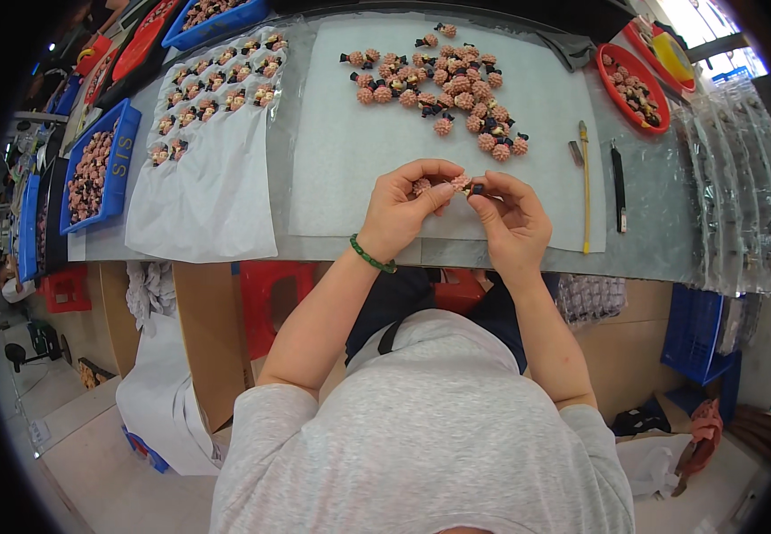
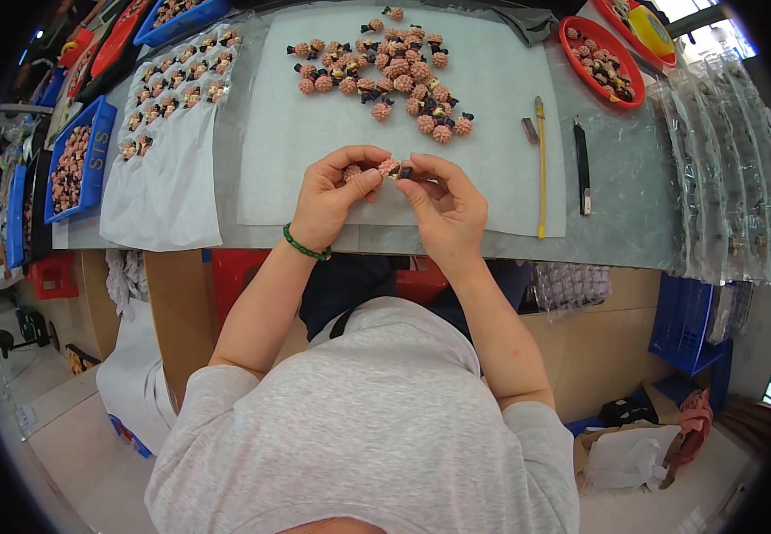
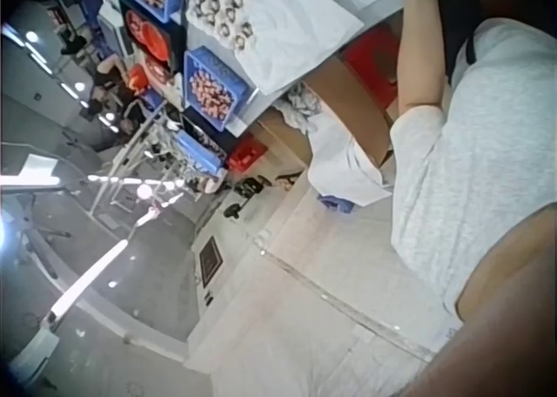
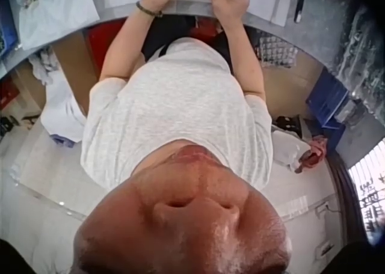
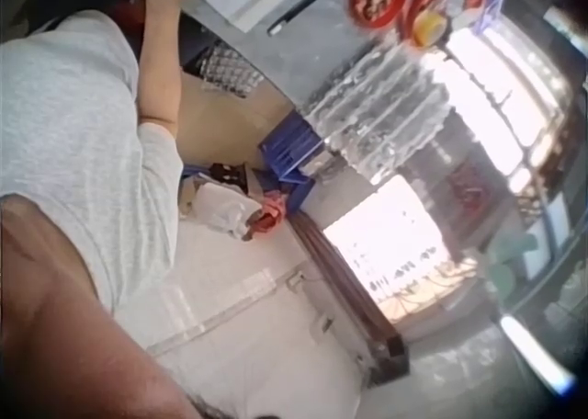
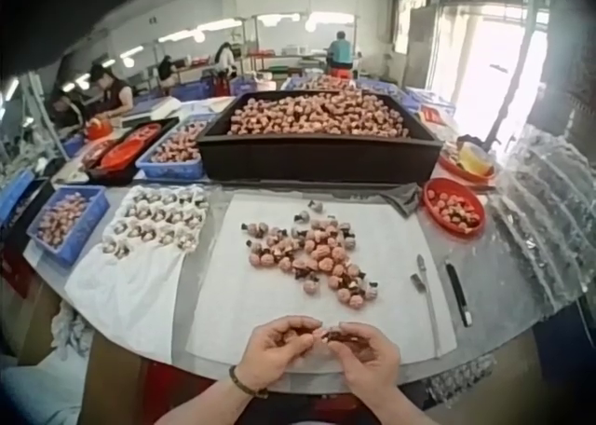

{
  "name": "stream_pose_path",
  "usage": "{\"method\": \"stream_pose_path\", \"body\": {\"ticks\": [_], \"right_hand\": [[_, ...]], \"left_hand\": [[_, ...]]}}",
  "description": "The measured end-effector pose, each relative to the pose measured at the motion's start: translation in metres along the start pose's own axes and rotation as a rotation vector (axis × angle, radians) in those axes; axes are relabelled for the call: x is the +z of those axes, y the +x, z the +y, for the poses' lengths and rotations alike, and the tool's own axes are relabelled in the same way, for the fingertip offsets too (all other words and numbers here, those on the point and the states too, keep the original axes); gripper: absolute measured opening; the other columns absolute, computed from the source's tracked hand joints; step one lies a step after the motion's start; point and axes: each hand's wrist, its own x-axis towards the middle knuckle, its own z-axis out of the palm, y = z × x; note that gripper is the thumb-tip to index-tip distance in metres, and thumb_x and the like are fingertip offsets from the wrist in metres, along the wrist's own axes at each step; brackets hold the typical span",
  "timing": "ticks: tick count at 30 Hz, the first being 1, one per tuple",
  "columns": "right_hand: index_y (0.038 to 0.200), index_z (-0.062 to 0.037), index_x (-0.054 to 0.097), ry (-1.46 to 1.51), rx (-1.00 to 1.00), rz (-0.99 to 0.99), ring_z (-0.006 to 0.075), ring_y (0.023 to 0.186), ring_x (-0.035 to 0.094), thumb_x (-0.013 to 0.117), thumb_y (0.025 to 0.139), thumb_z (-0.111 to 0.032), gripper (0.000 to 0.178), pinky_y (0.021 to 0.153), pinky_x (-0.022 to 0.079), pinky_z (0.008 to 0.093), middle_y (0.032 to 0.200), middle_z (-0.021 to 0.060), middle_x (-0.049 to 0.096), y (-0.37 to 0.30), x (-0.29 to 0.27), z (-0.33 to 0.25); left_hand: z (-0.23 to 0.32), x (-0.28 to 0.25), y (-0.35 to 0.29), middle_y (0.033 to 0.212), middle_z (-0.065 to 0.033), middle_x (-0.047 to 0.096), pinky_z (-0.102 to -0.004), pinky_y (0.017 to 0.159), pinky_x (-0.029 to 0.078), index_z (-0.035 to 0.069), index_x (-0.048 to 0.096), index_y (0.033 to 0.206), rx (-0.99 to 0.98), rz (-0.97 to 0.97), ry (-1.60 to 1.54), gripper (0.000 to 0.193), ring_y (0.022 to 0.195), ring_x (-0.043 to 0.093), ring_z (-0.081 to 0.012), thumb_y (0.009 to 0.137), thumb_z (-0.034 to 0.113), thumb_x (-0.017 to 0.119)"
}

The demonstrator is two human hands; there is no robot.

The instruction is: The person assembles small plastic and metal components by hand, then places the assembled components into a structured sorting tray.

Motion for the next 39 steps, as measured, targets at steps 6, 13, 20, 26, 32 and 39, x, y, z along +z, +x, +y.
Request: {"method": "stream_pose_path", "body": {"ticks": [6,13,20,26,32,39], "right_hand": [[0.104,0.0041,0.051,-0.047,-0.098,-0.001,0.016,0.085,0.058,0.063,0.074,0.007,0.032,0.076,0.049,0.0254,0.096,0.0123,0.058,-0.002,-0.001,-0.003],[0.094,0.0027,0.056,-0.095,-0.11,0.03,0.0119,0.079,0.058,0.062,0.079,-0.002,0.017,0.07,0.048,0.0227,0.087,0.0069,0.058,-0.001,-0.006,-0.003],[0.089,0.0018,0.058,-0.13,-0.017,-0.034,0.0088,0.073,0.056,0.06,0.081,-0.007,0.011,0.065,0.045,0.0198,0.083,0.0034,0.057,0.005,-0.001,-0.008],[0.089,0.0025,0.059,-0.068,0.039,-0.07,0.008,0.071,0.054,0.06,0.082,-0.005,0.01,0.064,0.044,0.0193,0.083,0.0037,0.058,0.002,-0.001,-0.005],[0.093,0.0035,0.058,-0.034,0.121,-0.141,0.0113,0.07,0.054,0.041,0.093,-0.021,0.03,0.061,0.045,0.023,0.081,0.0082,0.058,0.0,-0.005,-0.011],[0.094,0.0036,0.057,-0.106,0.151,-0.115,0.012,0.066,0.053,0.037,0.094,-0.025,0.035,0.058,0.044,0.023,0.079,0.0084,0.057,-0.001,-0.005,-0.01]], "left_hand": [[0.002,0.0,-0.001,0.085,-0.0019,0.061,-0.0182,0.059,0.042,0.0,0.059,0.102,-0.001,-0.031,-0.008,0.022,0.063,0.048,-0.0044,0.081,0.003,0.057],[0.011,0.01,0.003,0.098,-0.0055,0.057,-0.0218,0.07,0.046,0.0,0.05,0.109,-0.085,0.081,-0.445,0.026,0.076,0.054,-0.0087,0.084,0.005,0.053],[0.006,0.007,-0.002,0.108,-0.0103,0.052,-0.0278,0.08,0.046,-0.001,0.048,0.11,0.014,-0.032,0.092,0.026,0.092,0.053,-0.0141,0.086,0.009,0.051],[0.007,0.02,-0.016,0.103,-0.0101,0.052,-0.0253,0.075,0.044,-0.002,0.045,0.12,0.159,-0.074,0.417,0.044,0.086,0.054,-0.0155,0.081,0.011,0.058],[0.036,0.003,-0.028,0.097,-0.007,0.057,-0.0228,0.075,0.044,-0.001,0.047,0.118,0.219,-0.017,0.578,0.042,0.083,0.052,-0.0098,0.079,0.004,0.059],[0.145,-0.136,-0.012,0.082,-0.0166,0.058,-0.0331,0.063,0.047,-0.004,0.056,0.1,0.447,0.717,1.32,0.029,0.069,0.058,-0.026,0.074,0.01,0.06]]}}
